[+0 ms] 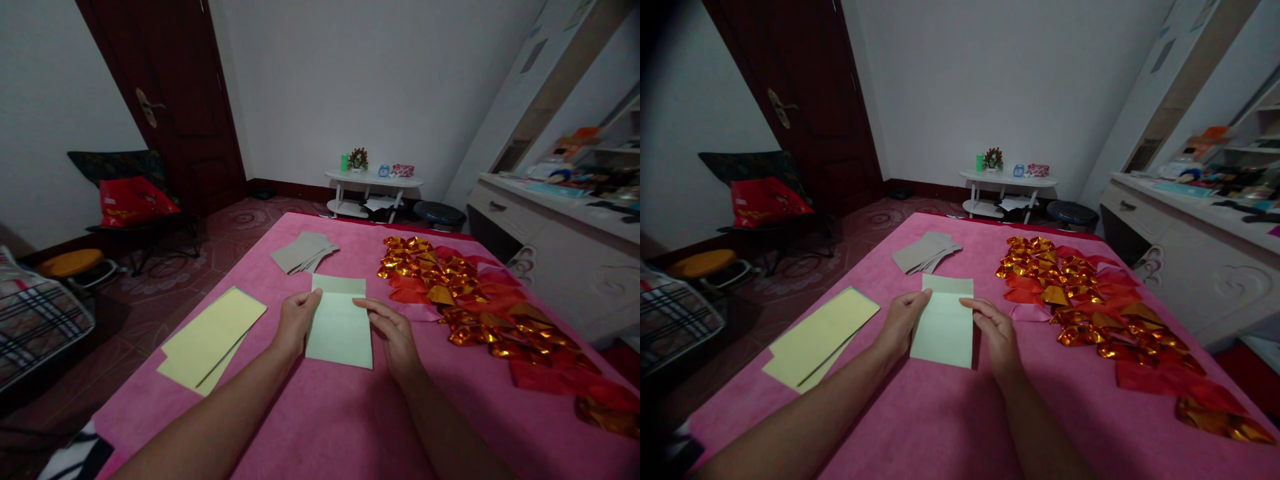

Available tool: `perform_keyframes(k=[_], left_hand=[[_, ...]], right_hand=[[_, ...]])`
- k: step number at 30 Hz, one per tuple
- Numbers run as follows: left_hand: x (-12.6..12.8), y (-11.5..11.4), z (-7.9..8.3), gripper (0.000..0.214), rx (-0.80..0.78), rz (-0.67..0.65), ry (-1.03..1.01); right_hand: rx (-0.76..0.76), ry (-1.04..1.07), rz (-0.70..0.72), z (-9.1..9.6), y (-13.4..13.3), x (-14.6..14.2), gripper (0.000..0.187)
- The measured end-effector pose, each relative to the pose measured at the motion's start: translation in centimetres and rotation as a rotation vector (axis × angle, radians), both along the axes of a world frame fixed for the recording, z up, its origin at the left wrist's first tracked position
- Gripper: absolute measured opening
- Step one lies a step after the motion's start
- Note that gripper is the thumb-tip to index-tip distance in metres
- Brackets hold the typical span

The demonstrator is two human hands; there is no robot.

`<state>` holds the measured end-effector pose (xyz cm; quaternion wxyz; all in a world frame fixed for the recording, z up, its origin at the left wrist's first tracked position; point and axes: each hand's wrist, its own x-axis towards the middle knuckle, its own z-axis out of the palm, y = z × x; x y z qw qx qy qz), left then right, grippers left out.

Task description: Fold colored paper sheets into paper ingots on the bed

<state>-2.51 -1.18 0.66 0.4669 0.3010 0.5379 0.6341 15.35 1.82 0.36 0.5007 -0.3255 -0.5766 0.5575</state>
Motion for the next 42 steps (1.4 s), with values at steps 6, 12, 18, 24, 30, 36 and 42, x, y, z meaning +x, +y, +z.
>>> perform_keyframes(k=[6, 12, 18, 24, 30, 36, 42], left_hand=[[0.07, 0.06, -0.24, 0.032, 0.098, -0.015, 0.137], [-0.45, 0.14, -0.12, 0.004, 0.272, -0.014, 0.354], [-0.72, 0.12, -0.42, 0.019, 0.268, -0.146, 0.412], [-0.35, -0.01, -0.40, 0.039, 0.189, -0.292, 0.230], [-0.26, -0.13, -0.35, 0.054, 0.181, -0.355, 0.200], [-0.29, -0.30, -0.41, 0.077, 0.071, -0.430, -0.043], [-0.13, -0.12, -0.81, 0.058, 0.051, -0.368, -0.068]], right_hand=[[-0.120, 0.018, -0.090, -0.55, 0.26, 0.13, 0.030], [-0.191, 0.067, -0.125, -0.92, 0.52, 0.09, 0.028], [-0.265, 0.115, -0.133, -0.70, 0.38, 0.11, 0.030], [-0.263, 0.164, -0.030, -0.26, 0.08, -0.11, 0.036], [-0.241, 0.137, 0.020, -0.40, 0.14, -0.27, 0.044], [-0.279, 0.126, 0.091, -0.62, 0.22, -0.33, 0.055], [-0.280, 0.127, 0.085, -0.95, 0.31, -0.26, 0.052]])
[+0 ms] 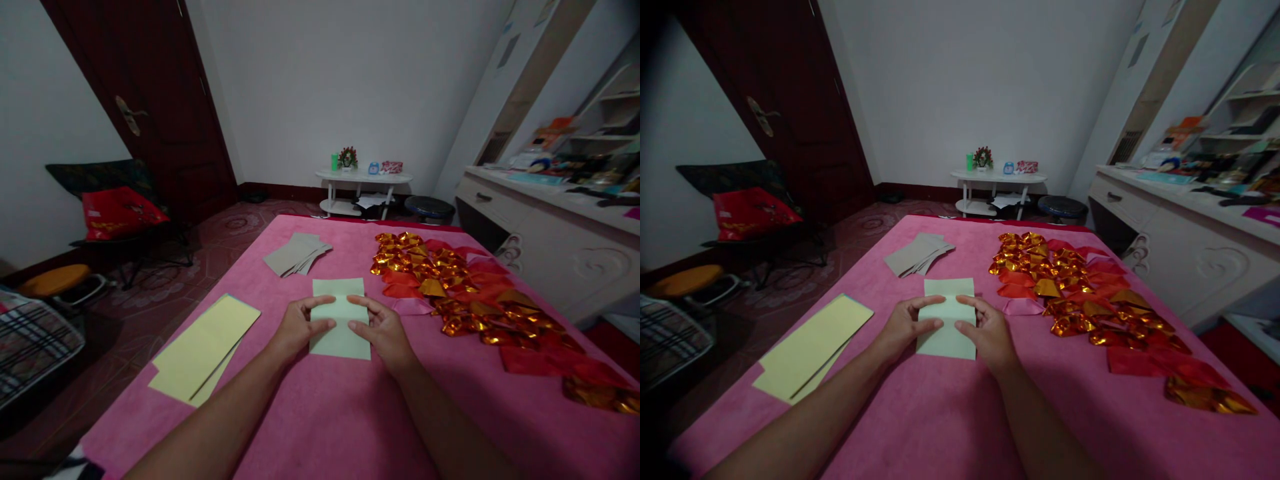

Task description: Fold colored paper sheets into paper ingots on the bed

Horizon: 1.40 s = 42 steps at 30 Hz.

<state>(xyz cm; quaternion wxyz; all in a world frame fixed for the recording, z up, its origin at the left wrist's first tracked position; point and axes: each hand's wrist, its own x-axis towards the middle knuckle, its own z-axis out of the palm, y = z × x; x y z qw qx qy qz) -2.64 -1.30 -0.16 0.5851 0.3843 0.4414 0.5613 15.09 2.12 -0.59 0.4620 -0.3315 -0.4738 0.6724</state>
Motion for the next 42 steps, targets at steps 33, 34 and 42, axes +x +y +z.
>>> perform_keyframes(k=[33, 34, 42], left_hand=[[-0.3, 0.5, -1.1, 0.036, 0.190, 0.144, 0.332], [-0.2, 0.4, -1.1, 0.047, 0.203, 0.143, 0.324], [-0.1, 0.3, -0.2, 0.082, 0.176, 0.180, 0.283]], right_hand=[[0.292, -0.151, -0.260, 0.2, 0.2, 0.1, 0.063], [0.280, -0.129, -0.275, 0.2, 0.2, 0.1, 0.067], [0.246, -0.158, -0.303, 0.0, 0.5, 0.1, 0.042]])
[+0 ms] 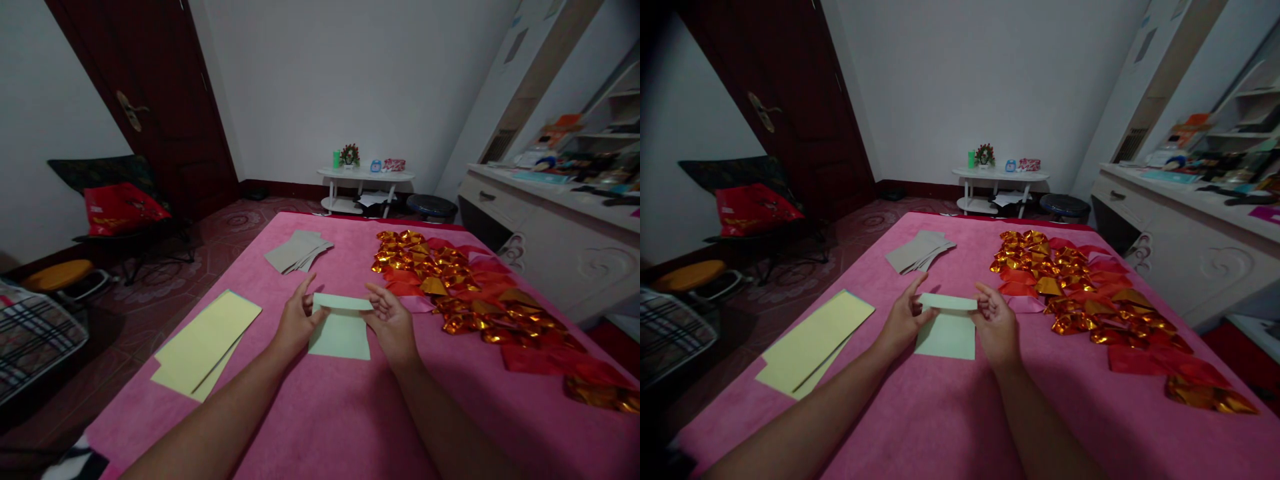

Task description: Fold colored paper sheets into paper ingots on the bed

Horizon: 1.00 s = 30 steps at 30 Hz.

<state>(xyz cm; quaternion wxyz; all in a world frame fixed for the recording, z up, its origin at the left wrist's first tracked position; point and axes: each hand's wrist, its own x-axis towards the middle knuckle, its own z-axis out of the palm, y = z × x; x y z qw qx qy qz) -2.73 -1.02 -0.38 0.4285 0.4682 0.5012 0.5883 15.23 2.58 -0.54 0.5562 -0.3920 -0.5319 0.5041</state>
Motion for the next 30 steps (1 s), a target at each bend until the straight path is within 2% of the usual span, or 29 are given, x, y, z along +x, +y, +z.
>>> perform_keyframes(k=[2, 4, 6, 9, 12, 14, 18, 20, 24, 26, 30], left_hand=[[-0.2, 0.2, -0.2, 0.066, -0.019, 0.013, -0.027], [-0.3, 0.3, -0.4, 0.043, -0.038, 0.001, -0.044], [-0.4, 0.3, -0.5, 0.022, -0.030, -0.008, -0.052], [-0.5, 0.3, -0.5, 0.003, 0.019, 0.000, -0.052], [-0.6, 0.1, -0.3, 0.004, 0.063, -0.005, -0.007], [-0.6, 0.0, -0.3, 0.005, 0.091, -0.021, 0.015], [-0.4, -0.1, -0.1, 0.009, 0.094, -0.068, -0.043], [-0.3, -0.2, 0.2, 0.011, 0.038, -0.038, -0.131], [-0.1, -0.2, 1.1, 0.035, -0.053, -0.002, -0.379], [-0.1, -0.2, 1.3, 0.045, -0.061, -0.042, -0.375], [-0.1, -0.1, 0.9, 0.051, -0.113, -0.053, -0.229]], right_hand=[[0.032, -0.044, -0.004, 0.0, 0.0, 0.1, 0.021], [0.093, -0.081, 0.004, 0.1, -0.1, 0.2, 0.010], [0.133, -0.098, 0.021, 0.2, -0.2, 0.4, 0.011], [0.061, -0.068, 0.075, 0.1, -0.1, 0.7, 0.020], [-0.048, -0.033, 0.115, 0.0, -0.1, 0.5, 0.035], [-0.079, -0.068, 0.154, 0.0, -0.1, 0.2, 0.038], [-0.038, -0.253, 0.234, 0.1, -0.5, -0.5, 0.028], [-0.008, -0.282, 0.236, 0.0, -0.6, -0.5, 0.020], [-0.012, -0.253, 0.201, -0.2, -0.6, -0.4, 0.018], [-0.008, -0.255, 0.190, -0.2, -0.6, -0.3, 0.019], [0.062, -0.290, 0.189, -0.1, -0.7, -0.3, 0.016]])
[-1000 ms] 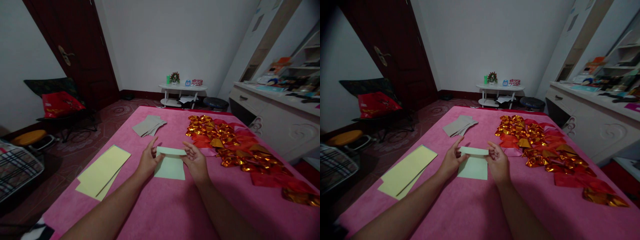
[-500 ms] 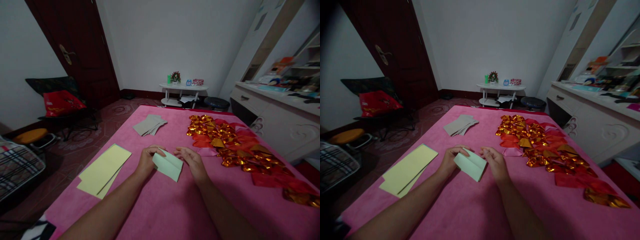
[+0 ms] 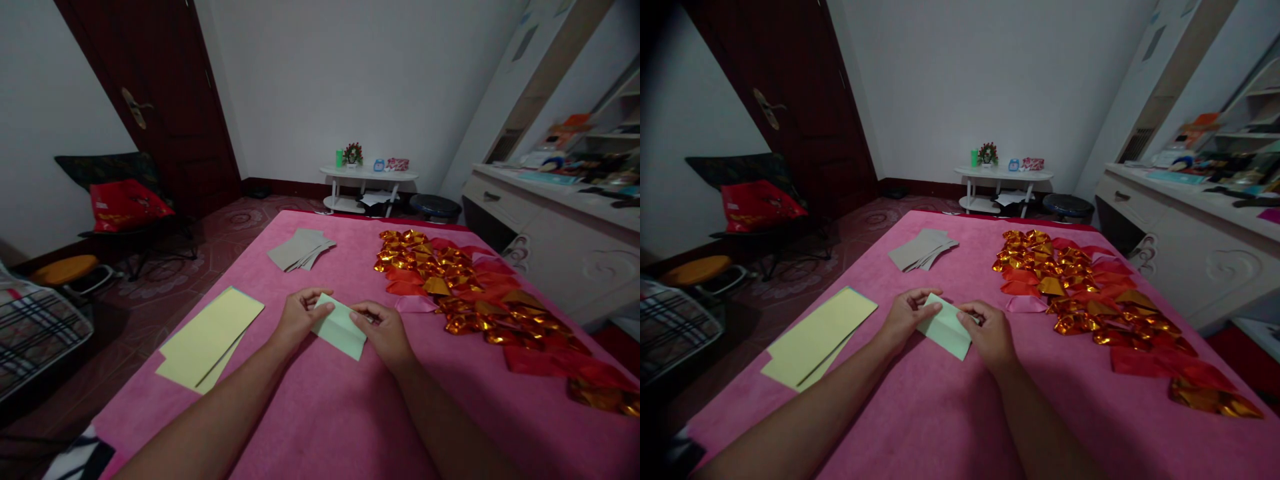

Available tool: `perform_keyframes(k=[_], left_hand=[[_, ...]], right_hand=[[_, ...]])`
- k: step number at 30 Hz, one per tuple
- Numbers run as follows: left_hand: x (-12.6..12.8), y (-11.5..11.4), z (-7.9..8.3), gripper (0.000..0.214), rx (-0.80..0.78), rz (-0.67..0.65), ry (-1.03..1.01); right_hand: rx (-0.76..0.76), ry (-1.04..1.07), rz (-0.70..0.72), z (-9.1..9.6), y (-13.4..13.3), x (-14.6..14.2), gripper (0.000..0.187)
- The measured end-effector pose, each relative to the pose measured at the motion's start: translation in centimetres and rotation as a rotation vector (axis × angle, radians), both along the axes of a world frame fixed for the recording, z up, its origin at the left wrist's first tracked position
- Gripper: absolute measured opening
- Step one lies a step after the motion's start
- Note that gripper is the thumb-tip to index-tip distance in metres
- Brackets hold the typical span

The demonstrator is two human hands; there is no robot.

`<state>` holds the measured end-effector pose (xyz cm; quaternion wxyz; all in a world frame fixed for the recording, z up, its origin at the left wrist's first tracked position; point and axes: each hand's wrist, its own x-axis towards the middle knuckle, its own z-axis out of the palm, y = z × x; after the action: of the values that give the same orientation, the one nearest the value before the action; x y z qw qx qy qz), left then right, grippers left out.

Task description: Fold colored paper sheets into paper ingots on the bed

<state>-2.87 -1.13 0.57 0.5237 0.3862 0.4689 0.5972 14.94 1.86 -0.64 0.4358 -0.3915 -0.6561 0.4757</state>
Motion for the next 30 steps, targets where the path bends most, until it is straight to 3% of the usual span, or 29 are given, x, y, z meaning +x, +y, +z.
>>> perform_keyframes(k=[4, 8, 13, 21, 27, 30], left_hand=[[-0.2, 0.1, -0.2, 0.060, 0.007, 0.035, -0.090], [-0.1, 0.1, -0.1, 0.071, 0.036, 0.000, -0.198], [0.4, 0.0, -0.4, 0.042, 0.045, -0.068, -0.115], [-0.1, 0.4, -0.6, 0.036, 0.047, -0.009, 0.062], [-0.3, 0.6, -0.6, 0.059, 0.106, 0.093, 0.032], [0.0, 0.4, -0.6, 0.083, 0.142, 0.037, 0.020]], right_hand=[[0.021, -0.053, 0.022, 0.2, -0.3, -0.3, 0.013], [-0.144, 0.126, 0.011, 0.4, -0.7, -0.9, 0.020], [-0.285, 0.176, 0.033, 0.5, -1.1, -1.4, 0.036], [-0.166, 0.211, -0.116, 0.9, -0.4, -0.1, 0.028], [-0.185, 0.269, -0.147, 0.7, -0.1, 0.1, 0.036], [-0.181, 0.289, -0.178, 0.7, -0.3, -0.1, 0.047]])
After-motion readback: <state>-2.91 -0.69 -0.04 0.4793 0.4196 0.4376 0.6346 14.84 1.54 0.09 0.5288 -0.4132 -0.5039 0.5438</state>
